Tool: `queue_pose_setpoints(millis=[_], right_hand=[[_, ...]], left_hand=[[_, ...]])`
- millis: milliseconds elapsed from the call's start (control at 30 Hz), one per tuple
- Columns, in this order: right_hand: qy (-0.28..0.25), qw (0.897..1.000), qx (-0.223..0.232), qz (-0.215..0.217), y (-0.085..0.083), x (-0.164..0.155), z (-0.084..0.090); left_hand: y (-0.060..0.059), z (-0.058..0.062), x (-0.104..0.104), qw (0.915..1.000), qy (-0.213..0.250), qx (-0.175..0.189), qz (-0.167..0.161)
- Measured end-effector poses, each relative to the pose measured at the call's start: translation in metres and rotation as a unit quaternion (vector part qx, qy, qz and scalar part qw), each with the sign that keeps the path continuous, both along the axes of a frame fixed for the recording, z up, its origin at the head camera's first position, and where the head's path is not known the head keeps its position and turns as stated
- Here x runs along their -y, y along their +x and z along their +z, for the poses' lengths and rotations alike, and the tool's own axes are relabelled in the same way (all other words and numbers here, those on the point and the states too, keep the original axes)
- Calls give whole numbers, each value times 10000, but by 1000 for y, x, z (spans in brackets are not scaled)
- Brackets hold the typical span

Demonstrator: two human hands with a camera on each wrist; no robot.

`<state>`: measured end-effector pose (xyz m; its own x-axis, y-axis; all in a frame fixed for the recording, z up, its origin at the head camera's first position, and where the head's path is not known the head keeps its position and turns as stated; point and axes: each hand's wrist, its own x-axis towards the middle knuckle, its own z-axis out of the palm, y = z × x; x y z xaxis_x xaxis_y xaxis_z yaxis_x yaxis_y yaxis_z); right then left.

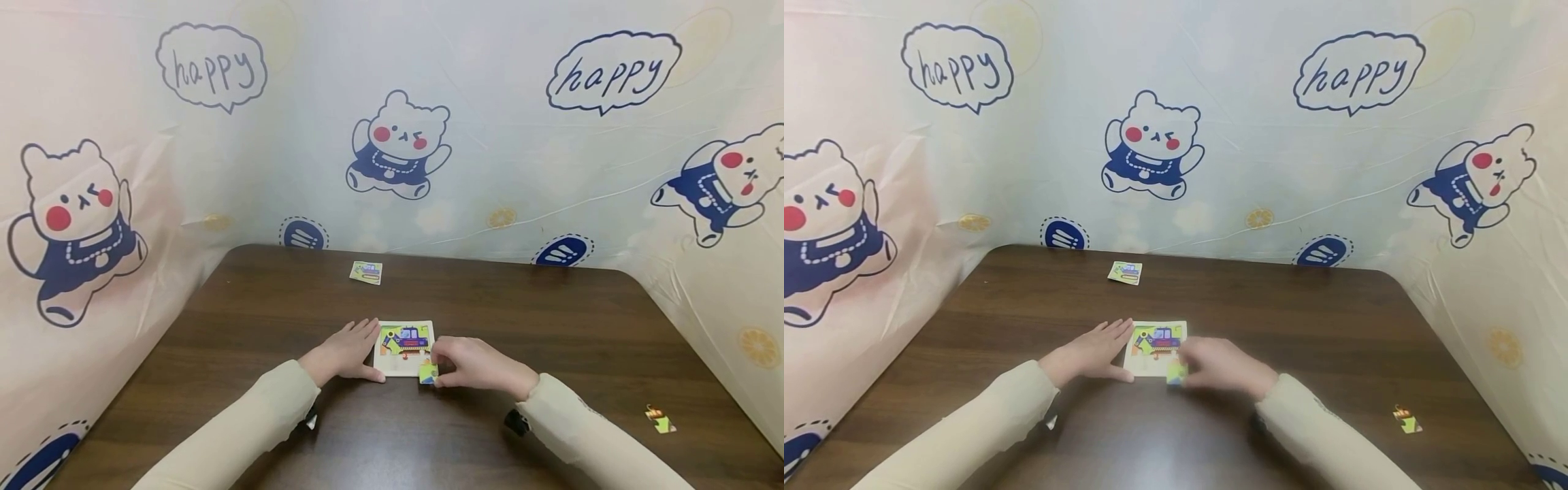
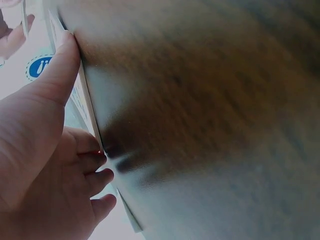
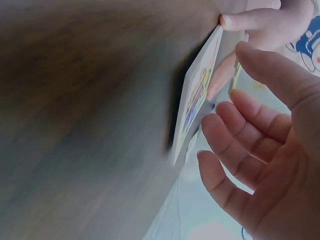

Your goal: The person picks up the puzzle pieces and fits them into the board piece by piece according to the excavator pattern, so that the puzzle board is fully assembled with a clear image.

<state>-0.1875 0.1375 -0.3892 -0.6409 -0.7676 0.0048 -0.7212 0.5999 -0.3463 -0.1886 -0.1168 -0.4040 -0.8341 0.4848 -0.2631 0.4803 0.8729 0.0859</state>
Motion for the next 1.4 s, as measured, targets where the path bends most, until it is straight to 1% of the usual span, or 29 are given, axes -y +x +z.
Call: queue_pose_setpoints(millis=[100, 200, 400, 533, 867, 1200, 1400], right_hand=[[-9, 9999, -4, 126, -6, 12, -1], [-32, 9997, -105, 219, -12, 24, -4], [57, 9991, -299, 308, -22, 44, -15], [118, 9988, -326, 359, -27, 55, -19], [263, 9985, -366, 295, -27, 67, -19], [198, 9990, -319, 243, -27, 69, -22], [86, 9981, -398, 461, -28, 69, -21]], left_hand=[[0, 0, 0, 10000, -9, -17, -26], [-1, -1, 0, 10000, -1, -12, -14], [-2, -3, 1, 10000, 49, -6, -5], [-2, -4, 1, 9999, 86, -32, -41], [-3, -5, 2, 9999, 40, -117, -102], [-2, -4, 2, 9999, -12, -104, -93], [-2, -3, 2, 9999, -30, -101, -101]])
